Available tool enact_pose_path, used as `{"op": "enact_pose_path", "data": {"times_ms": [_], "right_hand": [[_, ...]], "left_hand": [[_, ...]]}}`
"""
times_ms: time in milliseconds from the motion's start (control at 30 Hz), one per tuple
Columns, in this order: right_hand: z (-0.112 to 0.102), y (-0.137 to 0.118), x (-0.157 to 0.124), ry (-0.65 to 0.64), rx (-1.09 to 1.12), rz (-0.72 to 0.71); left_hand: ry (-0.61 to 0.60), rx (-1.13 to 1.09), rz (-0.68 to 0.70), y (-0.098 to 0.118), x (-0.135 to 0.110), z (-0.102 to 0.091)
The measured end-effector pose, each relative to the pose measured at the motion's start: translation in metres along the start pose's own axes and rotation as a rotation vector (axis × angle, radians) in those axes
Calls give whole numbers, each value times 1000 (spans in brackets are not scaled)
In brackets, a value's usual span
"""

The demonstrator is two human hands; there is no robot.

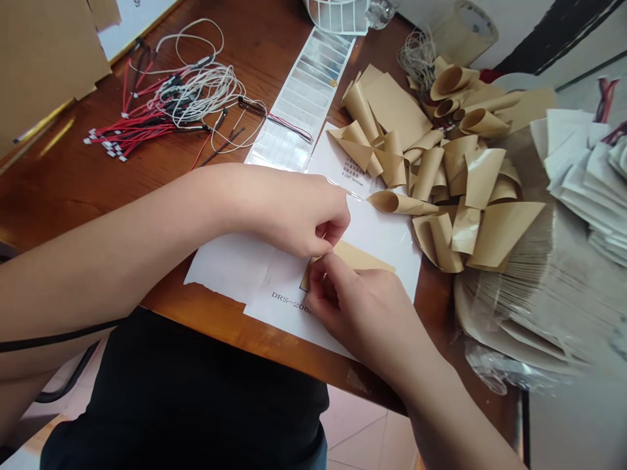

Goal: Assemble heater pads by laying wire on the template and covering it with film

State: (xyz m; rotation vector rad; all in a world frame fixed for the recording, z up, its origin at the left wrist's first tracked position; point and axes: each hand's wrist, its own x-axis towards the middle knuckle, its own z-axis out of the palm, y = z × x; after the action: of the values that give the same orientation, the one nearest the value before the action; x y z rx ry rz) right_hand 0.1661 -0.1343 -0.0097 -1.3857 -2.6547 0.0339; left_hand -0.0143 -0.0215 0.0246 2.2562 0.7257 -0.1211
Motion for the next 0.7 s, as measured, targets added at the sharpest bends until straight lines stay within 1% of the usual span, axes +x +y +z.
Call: {"op": "enact_pose_path", "data": {"times_ms": [100, 233, 300, 367, 433, 500, 600, 700], "right_hand": [[-3, 3, 0, -43, 63, 14], [-16, 9, 2, -86, 215, 51], [-24, 14, 3, -66, 265, 86], [-29, 20, 5, 5, 256, 148], [-30, 24, 7, 82, 230, 209], [-27, 25, 8, 123, 221, 249], [-23, 25, 9, 95, 243, 283], [-21, 24, 9, 48, 266, 308]], "left_hand": [[3, -6, 0, 0, 0, 0], [-33, 15, -19, 0, -2, 2], [-73, 32, -39, 3, -4, 4], [-104, 68, -77, 8, -6, 6], [-117, 123, -119, 15, -9, 8], [-128, 170, -148, 22, -11, 10], [-121, 205, -160, 28, -12, 12], [-113, 232, -155, 29, -11, 13]]}}
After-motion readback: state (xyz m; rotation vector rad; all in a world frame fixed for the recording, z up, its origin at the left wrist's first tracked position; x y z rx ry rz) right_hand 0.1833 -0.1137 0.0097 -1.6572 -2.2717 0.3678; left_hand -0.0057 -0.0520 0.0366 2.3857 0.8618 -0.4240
